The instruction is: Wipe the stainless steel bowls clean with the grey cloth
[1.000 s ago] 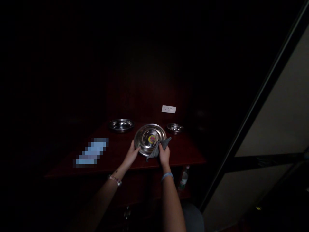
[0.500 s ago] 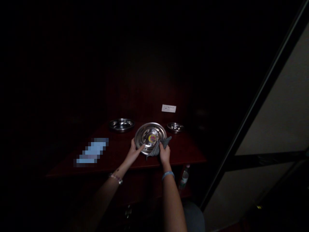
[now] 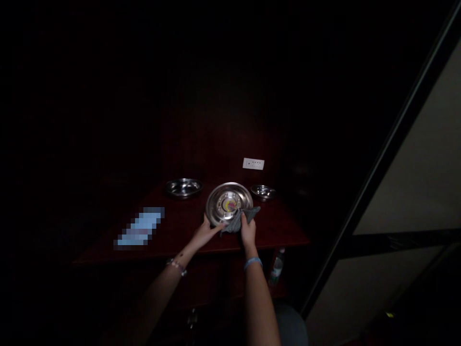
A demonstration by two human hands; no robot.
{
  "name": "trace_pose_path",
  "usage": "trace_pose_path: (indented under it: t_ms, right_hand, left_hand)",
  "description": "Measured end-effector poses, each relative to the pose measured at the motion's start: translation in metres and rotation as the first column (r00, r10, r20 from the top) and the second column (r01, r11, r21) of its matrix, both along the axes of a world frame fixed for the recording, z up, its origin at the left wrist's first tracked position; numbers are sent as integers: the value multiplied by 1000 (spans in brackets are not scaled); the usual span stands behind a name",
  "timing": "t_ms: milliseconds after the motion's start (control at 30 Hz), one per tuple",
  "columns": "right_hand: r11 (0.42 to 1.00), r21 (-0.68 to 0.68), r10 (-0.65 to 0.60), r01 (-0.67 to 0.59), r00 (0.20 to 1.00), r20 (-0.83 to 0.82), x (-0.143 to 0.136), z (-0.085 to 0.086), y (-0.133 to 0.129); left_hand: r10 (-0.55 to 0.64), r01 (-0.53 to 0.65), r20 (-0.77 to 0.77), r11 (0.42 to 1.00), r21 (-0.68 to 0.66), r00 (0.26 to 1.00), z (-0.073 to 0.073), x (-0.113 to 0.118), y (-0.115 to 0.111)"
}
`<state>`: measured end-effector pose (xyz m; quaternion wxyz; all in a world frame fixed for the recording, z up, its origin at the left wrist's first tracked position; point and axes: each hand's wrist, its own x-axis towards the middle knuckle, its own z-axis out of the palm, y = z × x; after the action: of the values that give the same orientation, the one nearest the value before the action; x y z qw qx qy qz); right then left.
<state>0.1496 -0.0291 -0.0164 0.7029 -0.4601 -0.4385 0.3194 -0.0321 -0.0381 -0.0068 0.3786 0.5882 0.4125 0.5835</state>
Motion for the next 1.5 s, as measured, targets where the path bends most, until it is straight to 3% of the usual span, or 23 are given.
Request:
trace_pose_path:
  t_ms: [133, 267, 500, 733, 833, 1100, 1300, 1500]
  right_hand:
    - [1000, -9, -24, 24, 999, 45, -1, 0, -2]
    - [999, -30, -15, 19, 993, 117, -4, 1, -4]
    - [999, -11, -34, 35, 994, 104, -3, 0, -1]
    - [1000, -7, -13, 14, 989, 150, -6, -1, 0]
    - [1000, -23, -12, 16, 989, 146, -3, -3, 1]
    - [999, -15, -37, 38, 997, 72, -1, -1, -3]
    - [999, -24, -34, 36, 997, 67, -2, 0, -2]
    - [1000, 14, -15, 14, 998, 64, -4, 0, -2]
  left_hand:
    - [-55, 55, 8, 998, -26, 998, 0, 0, 0]
    - [-17, 16, 52, 1000, 19, 999, -4, 1, 11]
    - [-43, 46, 146, 999, -15, 988, -7, 2, 19]
    - [123, -162, 306, 981, 105, 944, 4, -5, 5]
    - [129, -151, 274, 987, 61, 953, 5, -6, 4]
    - [-4, -3, 113, 998, 64, 994, 1, 0, 6]
    - [-10, 9, 69, 1000, 14, 998, -1, -1, 6]
    - [-16, 8, 118, 998, 62, 993, -7, -3, 18]
